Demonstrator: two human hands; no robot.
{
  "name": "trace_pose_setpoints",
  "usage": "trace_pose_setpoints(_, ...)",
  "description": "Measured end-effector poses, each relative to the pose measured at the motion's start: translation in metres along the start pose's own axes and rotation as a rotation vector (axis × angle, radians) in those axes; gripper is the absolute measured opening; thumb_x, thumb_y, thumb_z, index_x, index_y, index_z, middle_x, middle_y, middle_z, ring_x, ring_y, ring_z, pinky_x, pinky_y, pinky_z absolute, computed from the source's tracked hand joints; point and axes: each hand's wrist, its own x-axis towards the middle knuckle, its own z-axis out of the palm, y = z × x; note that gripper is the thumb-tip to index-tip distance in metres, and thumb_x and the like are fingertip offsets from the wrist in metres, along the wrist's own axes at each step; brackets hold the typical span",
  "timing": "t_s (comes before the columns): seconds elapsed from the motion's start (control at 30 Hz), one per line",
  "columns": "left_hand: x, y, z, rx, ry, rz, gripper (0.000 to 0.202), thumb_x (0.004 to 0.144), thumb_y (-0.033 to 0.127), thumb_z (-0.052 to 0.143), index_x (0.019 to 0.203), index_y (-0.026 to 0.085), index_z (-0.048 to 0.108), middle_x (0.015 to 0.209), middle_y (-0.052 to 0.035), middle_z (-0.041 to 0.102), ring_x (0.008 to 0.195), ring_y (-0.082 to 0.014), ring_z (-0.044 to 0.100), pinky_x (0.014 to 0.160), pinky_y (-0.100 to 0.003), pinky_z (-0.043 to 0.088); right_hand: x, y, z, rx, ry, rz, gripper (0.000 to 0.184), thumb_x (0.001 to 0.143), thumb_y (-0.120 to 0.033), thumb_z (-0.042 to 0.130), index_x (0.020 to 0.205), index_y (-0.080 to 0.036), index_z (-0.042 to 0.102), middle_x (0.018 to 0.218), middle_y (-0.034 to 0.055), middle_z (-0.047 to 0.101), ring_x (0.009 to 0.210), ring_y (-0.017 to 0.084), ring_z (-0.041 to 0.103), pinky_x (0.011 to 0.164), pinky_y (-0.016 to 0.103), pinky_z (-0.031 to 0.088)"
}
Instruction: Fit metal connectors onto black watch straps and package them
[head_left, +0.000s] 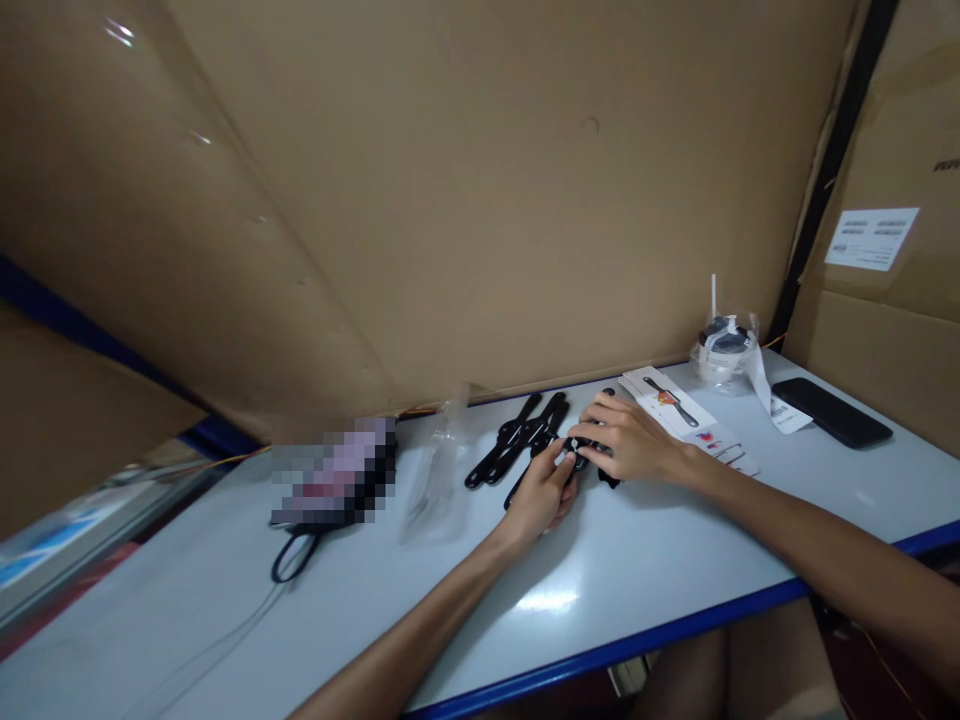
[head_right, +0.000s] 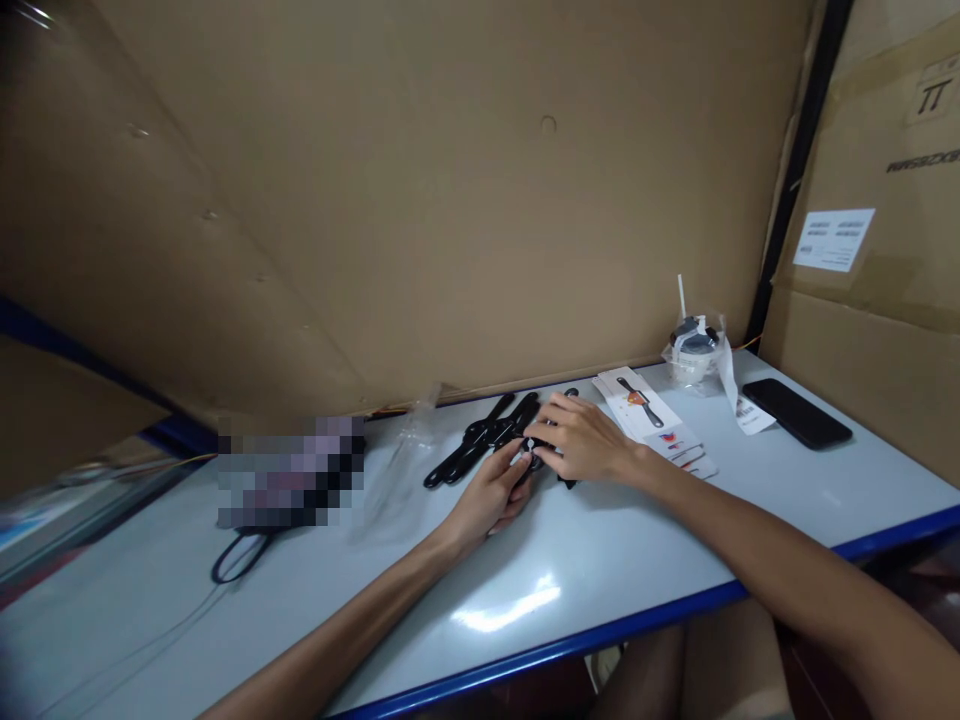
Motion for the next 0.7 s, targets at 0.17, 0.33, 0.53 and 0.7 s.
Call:
trace_pose_setpoints(0.17,0.0015,-0.0013,0.0000,0.007,-0.005,0.011,0.040,0.088,0.058,0.062,0.100,0.024,0.045,0.051,0.0135,0.037,0.032,-0.0043,0.020,0.030,-0.016,0.015,0.0006,0.0002,-0.0019,-0.084,0.000,-0.052,0.015,0.097,-0.021,0.059,0.099,-0.015,0.073,0.096,0.0106,0.066,0.094,0.023,0.054,0.081,0.036,0.047)
trace_pose_setpoints(0.33,0.0033,-0.0029,-0.0001,0.041,0.006,0.002,0.036,0.089,0.056,0.059,0.095,0.024,0.042,0.050,0.0134,0.037,0.032,-0.0044,0.023,0.029,-0.015,0.018,0.0020,-0.0015,-0.0013,-0.184,-0.025,-0.102,0.020,0.101,-0.027,0.057,0.093,-0.014,0.070,0.095,0.0112,0.065,0.093,0.023,0.053,0.078,0.035,0.044)
trace_pose_setpoints(0.53,0.0039,-0.0038,0.0020,0.066,0.030,-0.004,0.031,0.090,0.051,0.057,0.094,0.025,0.040,0.050,0.0131,0.038,0.032,-0.0049,0.023,0.028,-0.016,0.017,0.0028,-0.0069,0.0019,-0.255,-0.048,-0.069,0.019,0.102,-0.025,0.056,0.089,-0.015,0.064,0.087,0.0089,0.062,0.089,0.023,0.053,0.073,0.034,0.042)
trace_pose_setpoints(0.7,0.0024,-0.0018,0.0026,0.065,0.033,0.012,0.027,0.091,0.047,0.055,0.092,0.025,0.039,0.051,0.0129,0.038,0.032,-0.0049,0.023,0.029,-0.016,0.018,0.0022,-0.0087,0.0048,-0.246,-0.055,-0.021,0.019,0.103,-0.027,0.055,0.090,-0.016,0.063,0.087,0.0076,0.063,0.088,0.022,0.055,0.071,0.032,0.041)
